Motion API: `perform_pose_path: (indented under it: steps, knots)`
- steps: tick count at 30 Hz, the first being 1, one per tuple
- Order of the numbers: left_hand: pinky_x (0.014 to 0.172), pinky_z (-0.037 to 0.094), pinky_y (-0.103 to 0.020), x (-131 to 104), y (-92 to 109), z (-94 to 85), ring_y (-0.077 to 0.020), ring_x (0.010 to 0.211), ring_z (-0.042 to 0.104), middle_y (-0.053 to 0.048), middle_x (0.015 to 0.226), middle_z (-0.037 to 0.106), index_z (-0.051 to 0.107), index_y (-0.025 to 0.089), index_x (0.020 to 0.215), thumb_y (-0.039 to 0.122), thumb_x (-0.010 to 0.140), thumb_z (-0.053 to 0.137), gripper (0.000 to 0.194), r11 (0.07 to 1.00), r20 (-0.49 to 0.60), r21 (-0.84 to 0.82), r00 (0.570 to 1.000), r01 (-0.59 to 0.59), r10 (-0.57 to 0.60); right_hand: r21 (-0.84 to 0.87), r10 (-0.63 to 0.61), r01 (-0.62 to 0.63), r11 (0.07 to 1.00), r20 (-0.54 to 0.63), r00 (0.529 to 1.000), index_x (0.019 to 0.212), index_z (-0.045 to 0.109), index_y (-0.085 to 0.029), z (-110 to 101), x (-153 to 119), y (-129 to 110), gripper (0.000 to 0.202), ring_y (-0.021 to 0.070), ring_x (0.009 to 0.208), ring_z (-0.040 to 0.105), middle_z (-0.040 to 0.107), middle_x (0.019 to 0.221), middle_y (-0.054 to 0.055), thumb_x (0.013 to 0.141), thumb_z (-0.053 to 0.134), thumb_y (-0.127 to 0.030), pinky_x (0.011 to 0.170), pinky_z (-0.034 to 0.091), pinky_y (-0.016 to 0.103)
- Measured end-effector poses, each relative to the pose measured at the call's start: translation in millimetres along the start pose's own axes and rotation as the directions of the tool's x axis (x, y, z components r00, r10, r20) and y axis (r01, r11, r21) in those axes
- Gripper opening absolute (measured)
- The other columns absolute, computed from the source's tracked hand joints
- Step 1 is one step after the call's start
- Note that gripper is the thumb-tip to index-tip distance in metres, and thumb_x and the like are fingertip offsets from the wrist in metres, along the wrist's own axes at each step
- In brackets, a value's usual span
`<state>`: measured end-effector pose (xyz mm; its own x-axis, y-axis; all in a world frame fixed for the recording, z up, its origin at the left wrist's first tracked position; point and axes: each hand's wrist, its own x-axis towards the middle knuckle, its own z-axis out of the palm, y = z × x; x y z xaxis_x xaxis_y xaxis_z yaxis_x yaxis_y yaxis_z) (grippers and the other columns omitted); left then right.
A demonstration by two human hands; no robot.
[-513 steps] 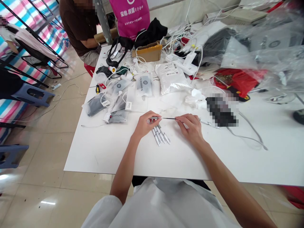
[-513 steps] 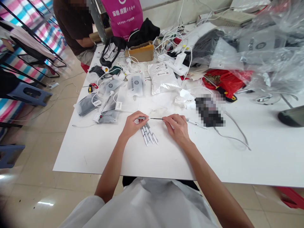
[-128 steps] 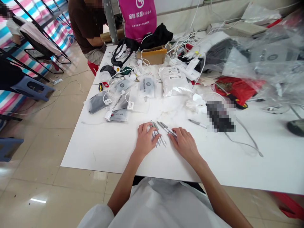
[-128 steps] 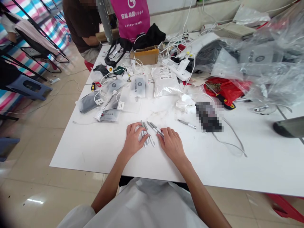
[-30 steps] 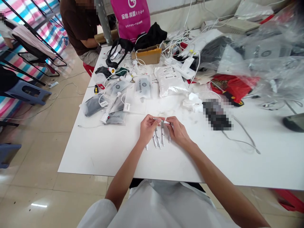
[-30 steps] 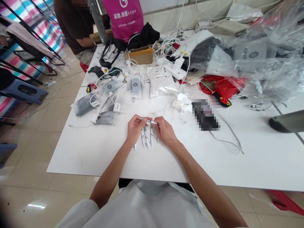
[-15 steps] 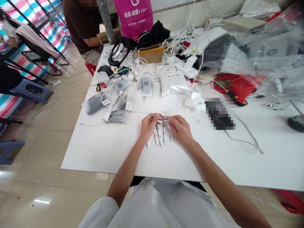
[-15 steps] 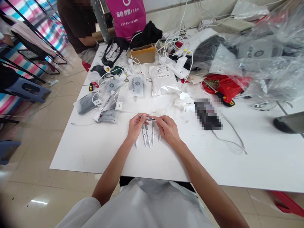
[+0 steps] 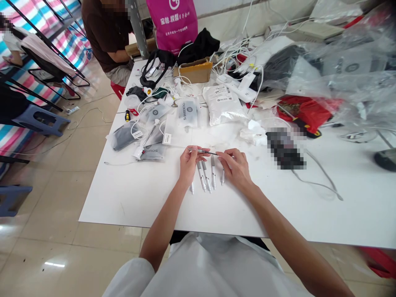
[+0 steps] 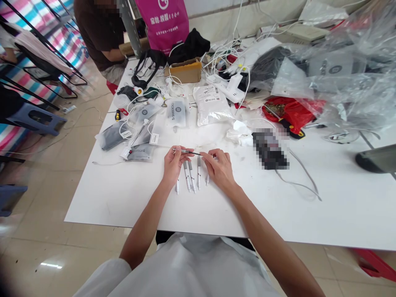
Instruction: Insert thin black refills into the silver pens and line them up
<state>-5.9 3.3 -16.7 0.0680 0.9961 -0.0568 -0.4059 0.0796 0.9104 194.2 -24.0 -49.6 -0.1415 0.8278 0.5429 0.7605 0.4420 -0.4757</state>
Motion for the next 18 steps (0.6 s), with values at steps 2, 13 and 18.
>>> perform_pose_path:
  steps: [2,13,18]
  knots:
    - [0.074,0.059,-0.03,-0.3,0.8,0.1,-0.022,0.089,0.081,-0.013,0.106,0.083,0.063,0.018,0.102,0.062,0.098,0.071,0.045,1.0,-0.004,-0.018,1.0,-0.005,0.005,-0.013,0.023,-0.024,1.0,-0.02,1.0,0.125,0.075,-0.028,0.2,0.4,0.0,0.028,0.0217,0.088,0.062,0.066,0.106,0.009,0.109,0.052,-0.029,0.088,0.047,0.042]
    - [0.074,0.057,-0.03,-0.4,5.9,-0.6,-0.0211,0.09,0.08,-0.014,0.108,0.083,0.064,0.018,0.104,0.063,0.099,0.069,0.045,0.999,-0.049,-0.03,0.999,-0.023,0.022,-0.005,-0.002,0.002,1.0,-0.091,0.996,0.123,0.073,-0.026,0.3,1.6,1.4,0.024,0.0202,0.086,0.062,0.065,0.105,0.008,0.108,0.055,-0.024,0.083,0.045,0.04]
    - [0.073,0.058,-0.03,0.1,2.6,0.0,-0.0222,0.089,0.081,-0.013,0.105,0.083,0.063,0.018,0.101,0.061,0.1,0.069,0.043,1.0,0.004,0.019,1.0,-0.024,0.024,-0.028,-0.034,0.031,0.999,-0.097,0.995,0.122,0.073,-0.026,1.1,1.3,2.5,0.023,0.0195,0.086,0.062,0.064,0.105,0.008,0.108,0.056,-0.023,0.083,0.045,0.039]
